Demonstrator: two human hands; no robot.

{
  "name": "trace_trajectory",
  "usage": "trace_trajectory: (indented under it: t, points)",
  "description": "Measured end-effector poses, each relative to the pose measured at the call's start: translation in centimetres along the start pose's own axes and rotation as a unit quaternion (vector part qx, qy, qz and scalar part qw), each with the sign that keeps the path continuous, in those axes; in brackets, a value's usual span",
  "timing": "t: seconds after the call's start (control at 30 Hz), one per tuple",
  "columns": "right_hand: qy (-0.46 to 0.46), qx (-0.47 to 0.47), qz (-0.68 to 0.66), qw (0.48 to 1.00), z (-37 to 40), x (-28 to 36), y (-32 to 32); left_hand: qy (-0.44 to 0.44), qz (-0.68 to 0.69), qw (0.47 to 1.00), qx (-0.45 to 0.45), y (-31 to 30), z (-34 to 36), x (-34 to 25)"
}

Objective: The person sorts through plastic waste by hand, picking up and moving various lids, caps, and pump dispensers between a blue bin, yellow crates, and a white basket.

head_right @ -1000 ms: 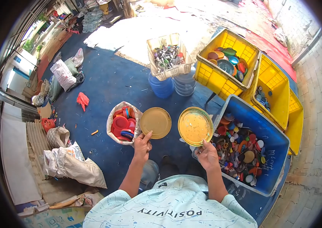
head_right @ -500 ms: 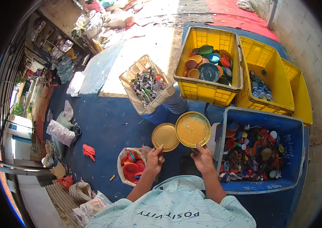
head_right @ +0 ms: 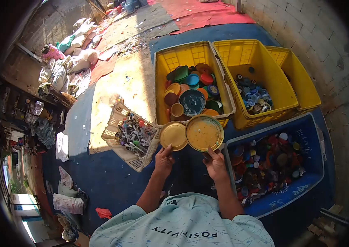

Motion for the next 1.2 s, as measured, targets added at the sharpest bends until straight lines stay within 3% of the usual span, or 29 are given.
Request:
trace_trajectory:
  t: [0.17,0.33,0.47,0.6,0.63,0.73,0.8,0.97,1.13,1.2]
  points:
    - [-0.035,-0.017,0.018,0.999,-8.2,0.4,4.4,-0.028,-0.001,0.999,0.037,3.0,-7.6,-6.1]
    - [-0.073,-0.046,0.018,0.996,-16.9,2.5,13.1,-0.038,-0.004,0.997,0.069,6.5,-15.9,-13.9]
    - [-0.07,-0.007,0.033,0.997,-24.5,3.8,16.6,0.017,-0.005,0.997,0.078,10.6,-20.8,-21.2]
    - [-0.058,-0.076,0.06,0.994,-32.3,3.5,15.4,-0.074,-0.027,0.996,0.042,13.0,-24.2,-24.6]
    - [-0.057,-0.111,0.093,0.988,-31.8,3.8,16.4,-0.022,-0.052,0.994,0.091,11.2,-29.4,-23.6]
    - [-0.021,-0.164,0.172,0.971,-31.6,1.8,14.1,-0.107,0.048,0.993,0.022,10.5,-27.9,-22.2]
    - [-0.023,-0.152,0.193,0.969,-28.8,0.1,12.9,-0.144,0.048,0.988,0.039,9.1,-28.2,-19.2]
    - [-0.011,-0.1,0.145,0.984,-19.3,-3.1,10.7,-0.236,0.036,0.968,0.083,8.6,-23.3,-11.7]
    - [-0.013,-0.12,0.139,0.983,-10.5,-2.1,8.1,-0.267,-0.075,0.951,0.138,10.0,-19.1,-4.5]
    - [-0.074,-0.115,0.134,0.981,-7.7,0.2,7.3,-0.257,-0.123,0.946,0.155,11.4,-17.5,-2.4]
Point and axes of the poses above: each hand's wrist, its own z-axis away from the middle knuckle, its own y-axis out of the palm, x = y × z, the point moved 9 cm from there along -z, towards the middle knuckle, and after that the axes turned 10 degrees about -y, right-handed, at the moved point
